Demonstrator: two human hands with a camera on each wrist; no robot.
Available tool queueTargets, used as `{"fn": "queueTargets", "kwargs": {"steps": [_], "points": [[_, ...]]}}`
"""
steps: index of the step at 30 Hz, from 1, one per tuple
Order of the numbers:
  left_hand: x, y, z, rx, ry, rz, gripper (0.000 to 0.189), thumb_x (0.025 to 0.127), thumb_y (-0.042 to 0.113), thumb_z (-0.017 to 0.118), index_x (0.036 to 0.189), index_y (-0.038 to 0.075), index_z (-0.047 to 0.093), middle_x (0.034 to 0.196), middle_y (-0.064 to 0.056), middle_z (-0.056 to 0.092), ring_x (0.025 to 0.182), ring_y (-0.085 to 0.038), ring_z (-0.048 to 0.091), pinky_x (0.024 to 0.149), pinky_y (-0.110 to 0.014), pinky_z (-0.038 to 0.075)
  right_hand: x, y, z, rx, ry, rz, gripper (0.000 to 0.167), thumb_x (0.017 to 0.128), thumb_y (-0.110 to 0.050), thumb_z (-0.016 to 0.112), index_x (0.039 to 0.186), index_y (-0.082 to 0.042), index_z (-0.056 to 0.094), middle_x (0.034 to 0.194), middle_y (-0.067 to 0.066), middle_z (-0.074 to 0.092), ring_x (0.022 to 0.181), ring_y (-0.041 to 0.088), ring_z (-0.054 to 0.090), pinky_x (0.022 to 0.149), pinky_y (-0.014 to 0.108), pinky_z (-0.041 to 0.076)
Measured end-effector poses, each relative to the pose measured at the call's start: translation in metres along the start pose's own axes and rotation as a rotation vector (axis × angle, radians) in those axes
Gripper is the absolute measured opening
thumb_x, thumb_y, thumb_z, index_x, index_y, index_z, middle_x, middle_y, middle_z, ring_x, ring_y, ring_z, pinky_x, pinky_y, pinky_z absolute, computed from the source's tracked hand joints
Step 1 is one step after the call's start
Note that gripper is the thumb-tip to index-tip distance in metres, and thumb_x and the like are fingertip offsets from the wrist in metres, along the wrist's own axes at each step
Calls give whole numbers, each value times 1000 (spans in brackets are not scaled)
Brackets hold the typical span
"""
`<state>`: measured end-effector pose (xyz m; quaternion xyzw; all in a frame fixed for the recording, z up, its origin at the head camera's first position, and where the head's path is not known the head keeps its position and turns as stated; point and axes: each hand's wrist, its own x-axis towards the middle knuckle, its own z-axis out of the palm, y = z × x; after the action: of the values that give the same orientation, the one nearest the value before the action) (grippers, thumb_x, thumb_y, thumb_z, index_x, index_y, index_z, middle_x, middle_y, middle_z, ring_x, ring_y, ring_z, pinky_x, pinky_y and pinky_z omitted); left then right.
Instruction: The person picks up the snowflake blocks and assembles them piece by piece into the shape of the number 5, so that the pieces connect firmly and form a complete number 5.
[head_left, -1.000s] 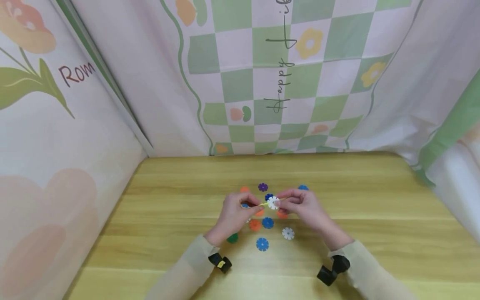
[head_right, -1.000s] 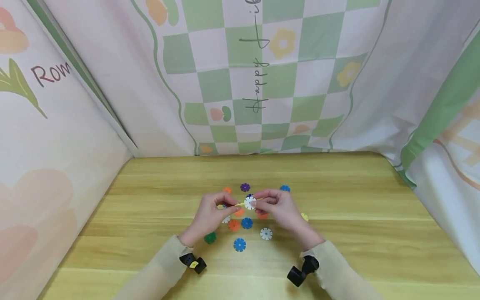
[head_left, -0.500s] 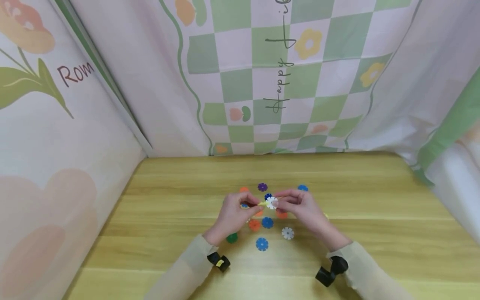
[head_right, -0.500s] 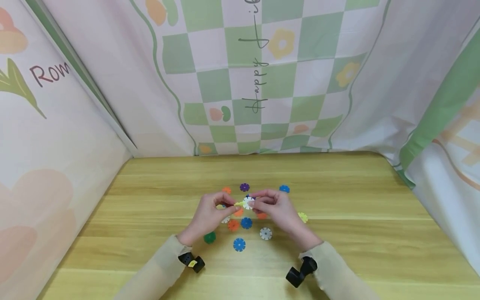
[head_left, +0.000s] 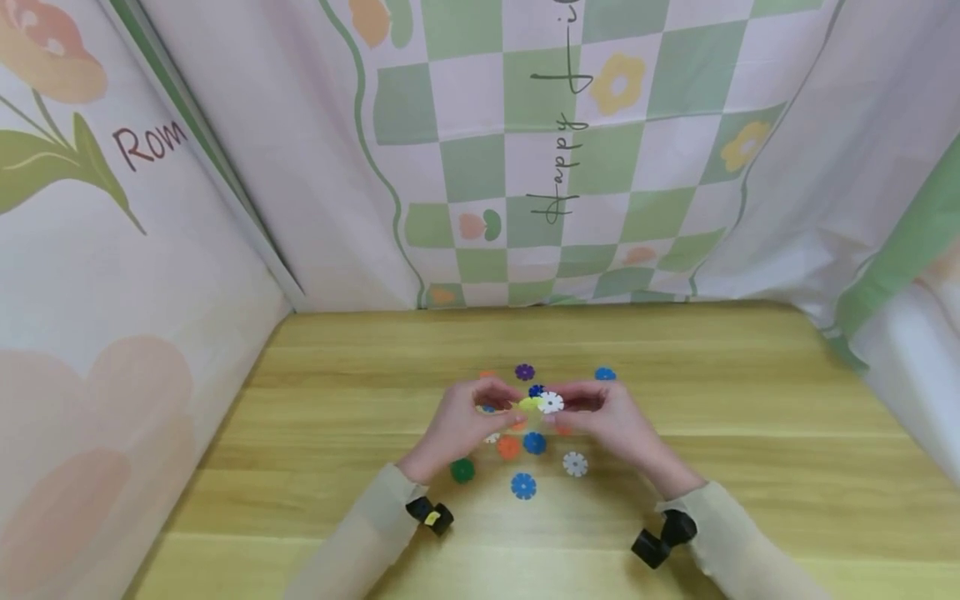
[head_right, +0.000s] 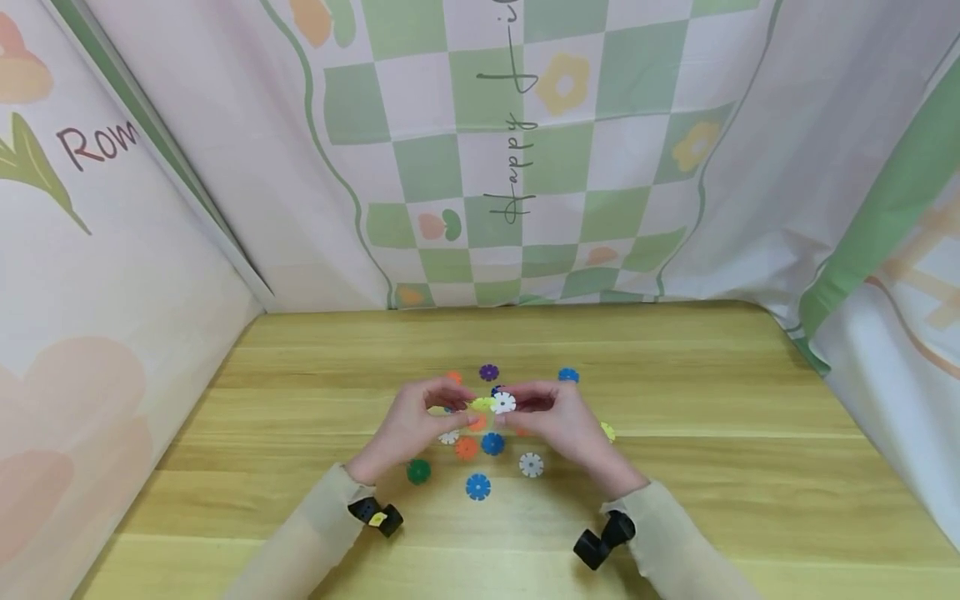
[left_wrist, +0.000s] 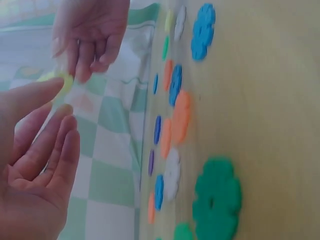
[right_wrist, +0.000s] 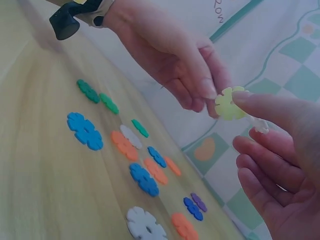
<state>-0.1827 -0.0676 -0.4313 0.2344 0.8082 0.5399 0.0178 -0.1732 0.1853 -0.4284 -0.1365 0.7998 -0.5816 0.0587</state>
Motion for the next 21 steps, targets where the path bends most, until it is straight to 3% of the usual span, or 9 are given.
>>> {"fn": "queueTargets", "kwargs": {"steps": [6, 11, 15, 21], "points": [[-3, -13, -33, -2, 21, -81, 37, 90, 19, 81, 123, 7, 70, 121, -12, 70, 111, -31, 65, 97, -48, 52, -4, 2, -11, -25, 36, 9, 42, 84, -20, 86, 119, -3, 72, 108, 10, 72, 97, 26, 68, 81, 32, 59], [-12, -23, -58, 79, -6, -133, 38, 89, 16, 81, 123, 4, 70, 120, -12, 70, 111, -32, 64, 97, -46, 51, -6, 2, -16, -16, 47, 3, 40, 85, -18, 85, 119, 0, 71, 108, 12, 72, 96, 26, 69, 81, 31, 58], [-23, -31, -68, 125, -65, -150, 37, 88, 17, 82, 120, 2, 71, 115, -9, 71, 103, -25, 66, 91, -40, 55, -7, 2, -17, -25, 55, 18, 42, 85, -21, 85, 120, -2, 71, 109, 11, 72, 96, 25, 69, 81, 31, 59], [-36, -40, -69, 177, -167, -167, 33, 88, 15, 82, 117, 4, 72, 107, -3, 71, 94, -16, 64, 85, -33, 55, -7, 5, -17, -28, 60, 24, 42, 85, -22, 85, 120, -2, 71, 109, 11, 72, 97, 25, 70, 82, 31, 59]]}}
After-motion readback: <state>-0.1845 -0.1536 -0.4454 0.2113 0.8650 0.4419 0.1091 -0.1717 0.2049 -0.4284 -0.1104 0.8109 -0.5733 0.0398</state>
